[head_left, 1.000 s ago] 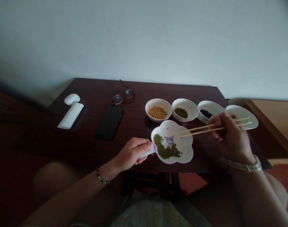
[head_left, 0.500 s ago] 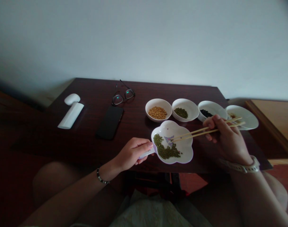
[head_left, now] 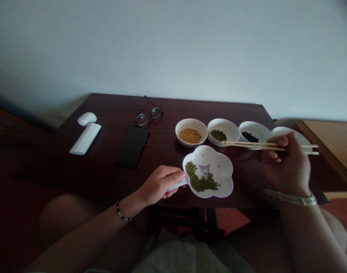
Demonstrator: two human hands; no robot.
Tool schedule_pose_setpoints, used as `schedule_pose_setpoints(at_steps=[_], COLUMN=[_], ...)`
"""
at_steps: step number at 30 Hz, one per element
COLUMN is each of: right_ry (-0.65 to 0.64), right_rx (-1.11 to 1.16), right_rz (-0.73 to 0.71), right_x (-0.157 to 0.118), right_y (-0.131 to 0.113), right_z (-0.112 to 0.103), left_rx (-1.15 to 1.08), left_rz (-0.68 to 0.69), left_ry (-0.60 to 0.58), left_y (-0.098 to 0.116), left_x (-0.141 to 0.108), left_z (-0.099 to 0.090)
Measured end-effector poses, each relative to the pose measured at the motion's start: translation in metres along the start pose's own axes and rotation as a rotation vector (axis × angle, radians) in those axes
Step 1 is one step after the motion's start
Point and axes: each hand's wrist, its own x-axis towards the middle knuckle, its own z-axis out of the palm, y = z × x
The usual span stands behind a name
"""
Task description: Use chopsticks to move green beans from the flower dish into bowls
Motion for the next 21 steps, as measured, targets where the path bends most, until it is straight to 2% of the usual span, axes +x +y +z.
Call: schedule_pose_setpoints(at_steps=[8, 12, 17, 19, 21], right_ry=[0.048, 0.016, 0.123, 0.089, 0.045], right_rx=[-0.109, -0.157, -0.146, -0.175, -0.205], right_rz=[-0.176, -0.218, -0.337, -0.344, -0.434], right_x=[0.006, 0.004, -0.022, -0.039, -0.052], right_y=[0.003, 0.006, 0.027, 0.034, 0.037], right_z=[-0.010, -0.008, 0.009, 0.019, 0.027], left_rx=[0.015, 0.023, 0.036, 0.046, 0.060], left_rz=[-0.003, -0.003, -0.004, -0.006, -0.009], left_ry=[-0.015, -0.011, 0.023, 0.038, 0.052], left_y=[-0.001, 0.002, 0.007, 0.008, 0.009], left_x=[0.000, 0.001, 0.002, 0.001, 0.001], left_z=[-0.002, -0.001, 0.002, 0.004, 0.007])
